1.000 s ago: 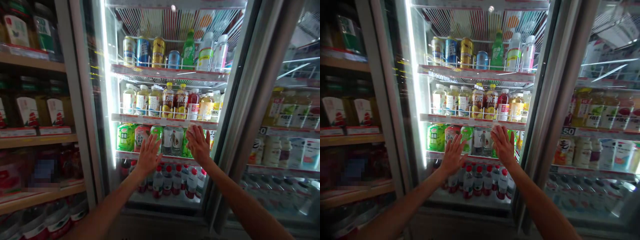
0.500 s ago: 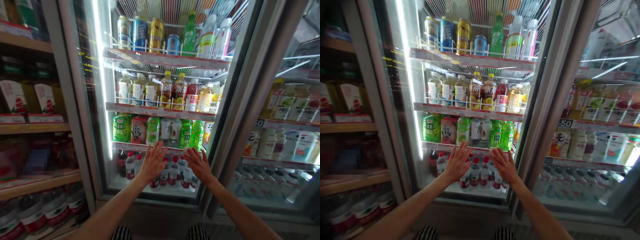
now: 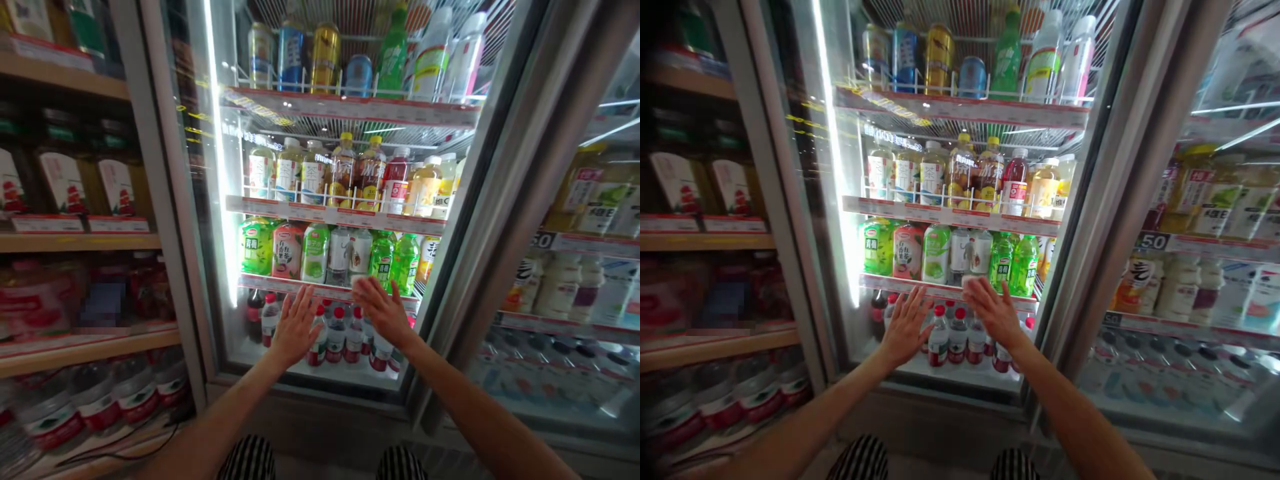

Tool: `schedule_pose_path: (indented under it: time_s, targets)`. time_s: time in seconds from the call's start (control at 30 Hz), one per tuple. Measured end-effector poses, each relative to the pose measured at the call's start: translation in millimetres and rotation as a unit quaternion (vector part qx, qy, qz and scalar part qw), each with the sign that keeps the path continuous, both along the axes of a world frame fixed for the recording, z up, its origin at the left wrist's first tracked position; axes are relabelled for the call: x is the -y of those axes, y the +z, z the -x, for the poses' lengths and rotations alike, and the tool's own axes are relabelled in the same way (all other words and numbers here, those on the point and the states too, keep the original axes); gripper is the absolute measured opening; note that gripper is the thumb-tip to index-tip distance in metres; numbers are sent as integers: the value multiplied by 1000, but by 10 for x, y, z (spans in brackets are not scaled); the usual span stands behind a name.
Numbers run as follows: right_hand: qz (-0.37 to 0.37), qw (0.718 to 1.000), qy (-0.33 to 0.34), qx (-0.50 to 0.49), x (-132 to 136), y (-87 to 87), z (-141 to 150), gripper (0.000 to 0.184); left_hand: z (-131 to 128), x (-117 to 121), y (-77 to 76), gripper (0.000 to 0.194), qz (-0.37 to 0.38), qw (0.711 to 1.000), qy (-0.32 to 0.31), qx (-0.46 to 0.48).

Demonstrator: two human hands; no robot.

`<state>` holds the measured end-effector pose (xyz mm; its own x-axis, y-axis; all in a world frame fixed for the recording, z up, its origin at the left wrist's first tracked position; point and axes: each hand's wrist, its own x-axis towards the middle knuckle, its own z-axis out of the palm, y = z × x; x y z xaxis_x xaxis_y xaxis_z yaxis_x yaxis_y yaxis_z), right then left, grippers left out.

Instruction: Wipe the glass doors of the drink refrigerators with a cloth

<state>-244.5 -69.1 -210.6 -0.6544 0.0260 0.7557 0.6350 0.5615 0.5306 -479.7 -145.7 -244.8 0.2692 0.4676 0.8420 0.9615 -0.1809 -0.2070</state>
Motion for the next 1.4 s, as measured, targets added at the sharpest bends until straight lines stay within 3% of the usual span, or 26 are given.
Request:
schedule_pose_path:
  time_s: [0.07, 0.1, 0.23, 0.4, 0.57, 0.73, 0.93, 1.1, 1.23, 1.3, 1.4]
  targets:
    - [8, 997, -16, -69, -11, 84, 92, 48, 59, 15, -28, 52, -1, 1000, 11, 10]
    - [6, 998, -8, -55, -6, 98, 140, 49, 83, 23, -38, 52, -1, 1000, 15, 13]
    - [-10, 991, 54, 121, 40, 52, 314, 45, 187, 60, -64, 52, -2, 999, 30, 16]
    - [15, 1000, 2, -21, 59, 51, 536, 48, 441, 117, -106, 51, 5, 997, 69, 29]
    - [-12, 986, 86, 144, 108, -102, 884, 46, 738, 207, -183, 51, 19, 993, 105, 42]
    - [36, 998, 47, 37, 111, -54, 1259, 51, 1027, 316, -273, 50, 26, 988, 142, 61]
    - [3, 982, 123, 144, 187, -182, 1718, 46, 1407, 430, -365, 51, 32, 982, 173, 72]
    - [29, 992, 101, 64, 198, -237, 2131, 48, 1696, 549, -454, 50, 26, 977, 197, 82]
    - [-3, 972, 156, 176, 198, -349, 2438, 42, 1912, 631, -494, 52, 27, 975, 203, 80]
    - [13, 969, 160, 186, 210, -310, 2610, 41, 2007, 654, -505, 53, 25, 974, 209, 81]
    - [38, 982, 135, 123, 237, -207, 2848, 43, 2108, 676, -521, 54, 21, 972, 218, 89]
